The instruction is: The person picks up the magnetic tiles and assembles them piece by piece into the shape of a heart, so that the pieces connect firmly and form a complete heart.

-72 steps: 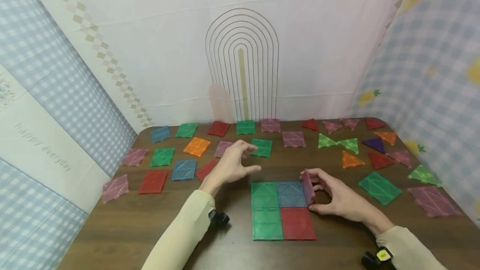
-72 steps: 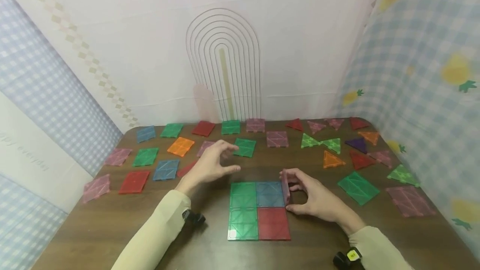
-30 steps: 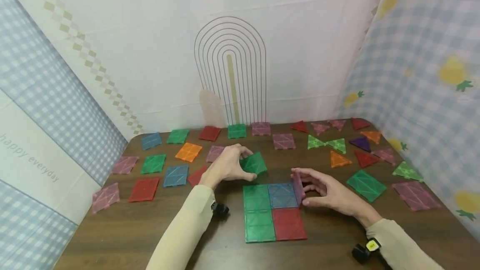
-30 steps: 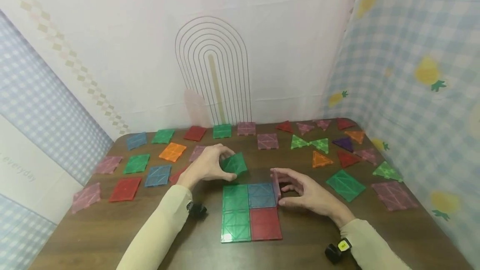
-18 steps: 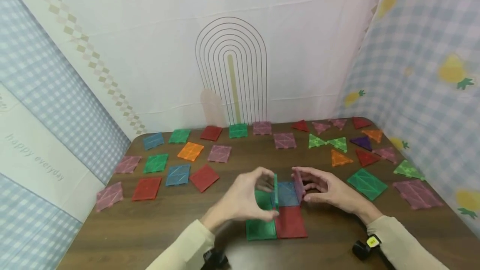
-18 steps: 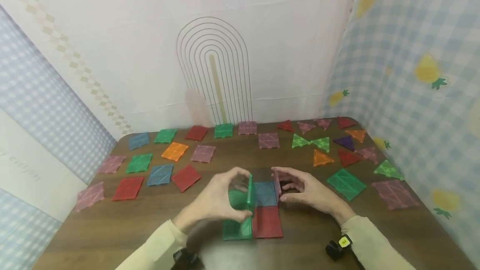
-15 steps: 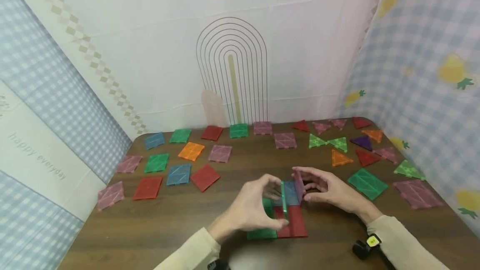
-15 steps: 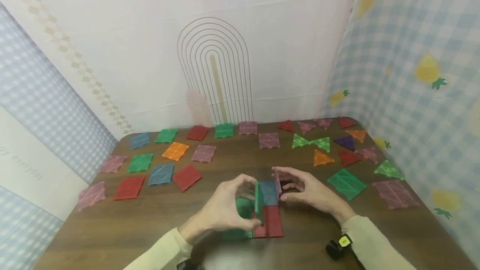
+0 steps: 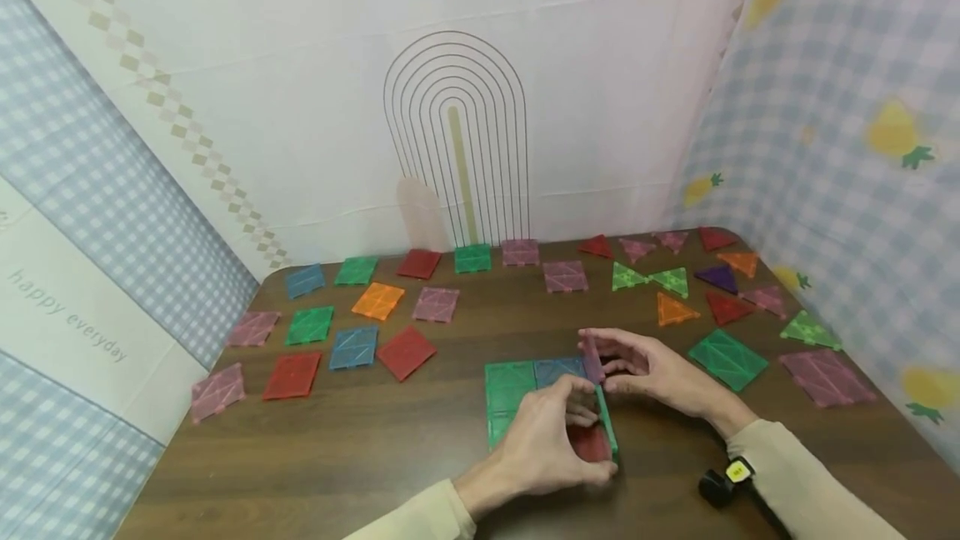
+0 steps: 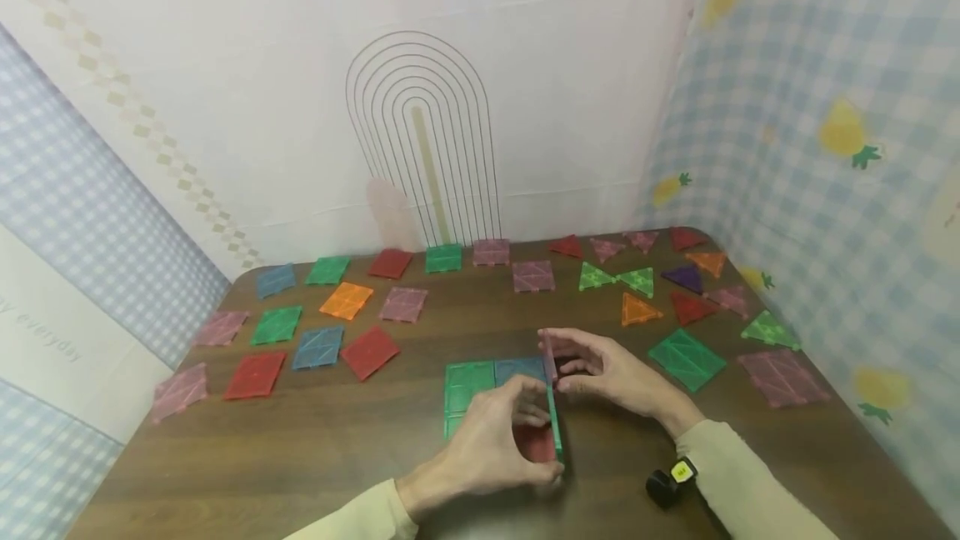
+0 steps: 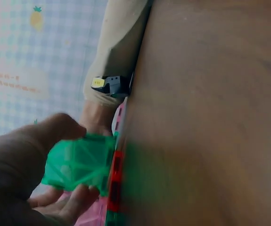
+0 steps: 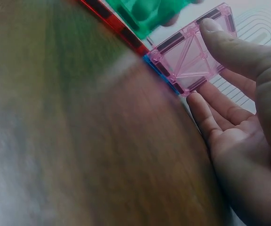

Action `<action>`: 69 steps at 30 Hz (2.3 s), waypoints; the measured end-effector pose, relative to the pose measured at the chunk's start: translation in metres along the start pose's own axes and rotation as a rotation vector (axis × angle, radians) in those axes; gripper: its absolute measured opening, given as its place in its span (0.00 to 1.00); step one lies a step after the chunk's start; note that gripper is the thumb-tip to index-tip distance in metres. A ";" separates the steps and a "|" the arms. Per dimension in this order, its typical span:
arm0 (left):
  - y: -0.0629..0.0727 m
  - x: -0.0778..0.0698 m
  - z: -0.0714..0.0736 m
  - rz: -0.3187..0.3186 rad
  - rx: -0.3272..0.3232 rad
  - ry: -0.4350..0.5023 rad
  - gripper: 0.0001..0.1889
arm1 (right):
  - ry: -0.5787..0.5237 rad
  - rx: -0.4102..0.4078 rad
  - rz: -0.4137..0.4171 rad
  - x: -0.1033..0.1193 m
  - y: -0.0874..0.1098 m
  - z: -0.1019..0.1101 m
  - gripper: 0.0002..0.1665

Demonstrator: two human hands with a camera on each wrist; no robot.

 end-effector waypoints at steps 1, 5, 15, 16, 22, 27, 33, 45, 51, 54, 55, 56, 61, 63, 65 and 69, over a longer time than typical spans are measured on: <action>-0.001 -0.001 -0.001 0.009 -0.013 -0.002 0.41 | 0.003 0.004 0.005 0.000 0.000 0.000 0.40; -0.002 -0.002 -0.005 0.016 -0.045 0.005 0.40 | 0.007 0.016 -0.003 0.000 0.001 0.000 0.40; -0.005 0.001 -0.009 0.003 -0.097 0.095 0.38 | 0.020 0.020 -0.008 -0.002 0.003 0.002 0.41; -0.005 0.002 -0.009 0.004 -0.093 0.090 0.38 | 0.019 0.020 -0.011 -0.002 0.003 0.002 0.41; -0.007 0.008 -0.002 -0.008 -0.083 0.020 0.42 | 0.010 0.084 -0.003 -0.002 0.003 0.003 0.47; -0.010 0.009 0.007 -0.030 -0.080 -0.028 0.44 | -0.014 0.135 -0.002 0.001 0.003 0.003 0.54; -0.016 0.015 0.040 0.010 -0.111 -0.209 0.49 | -0.013 0.140 0.005 0.002 0.001 0.002 0.56; 0.016 0.083 0.193 0.237 -0.130 -0.559 0.47 | 0.004 0.141 0.008 0.006 -0.002 -0.002 0.57; 0.047 0.108 0.225 0.358 -0.037 -0.518 0.49 | 0.005 0.134 0.002 0.006 0.000 -0.001 0.57; 0.056 0.113 0.230 0.383 -0.019 -0.503 0.49 | 0.002 0.130 -0.005 0.005 0.001 0.000 0.57; 0.057 0.113 0.231 0.389 -0.016 -0.497 0.49 | -0.001 0.128 -0.008 0.005 0.001 0.000 0.57; 0.058 0.114 0.231 0.394 -0.013 -0.494 0.48 | -0.002 0.127 -0.009 0.005 0.001 0.000 0.56; 0.059 0.117 0.230 0.415 0.006 -0.488 0.44 | -0.001 0.120 -0.011 0.004 0.002 0.001 0.54; 0.059 0.119 0.230 0.416 0.009 -0.485 0.43 | 0.003 0.116 -0.008 0.004 0.002 0.001 0.54; 0.058 0.120 0.229 0.410 0.008 -0.471 0.42 | 0.004 0.114 -0.006 0.003 0.002 0.002 0.53; 0.056 0.121 0.228 0.358 -0.001 -0.443 0.42 | 0.006 0.111 -0.006 0.002 0.002 0.002 0.52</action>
Point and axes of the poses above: each hand's wrist, its own y-axis away from the middle knuckle, its own z-axis out of the back of the hand, x = y × z, the point moved 3 cm from there along -y, towards the middle knuckle, and after that the axes turned 15 degrees about -z, right-handed, at the moved point
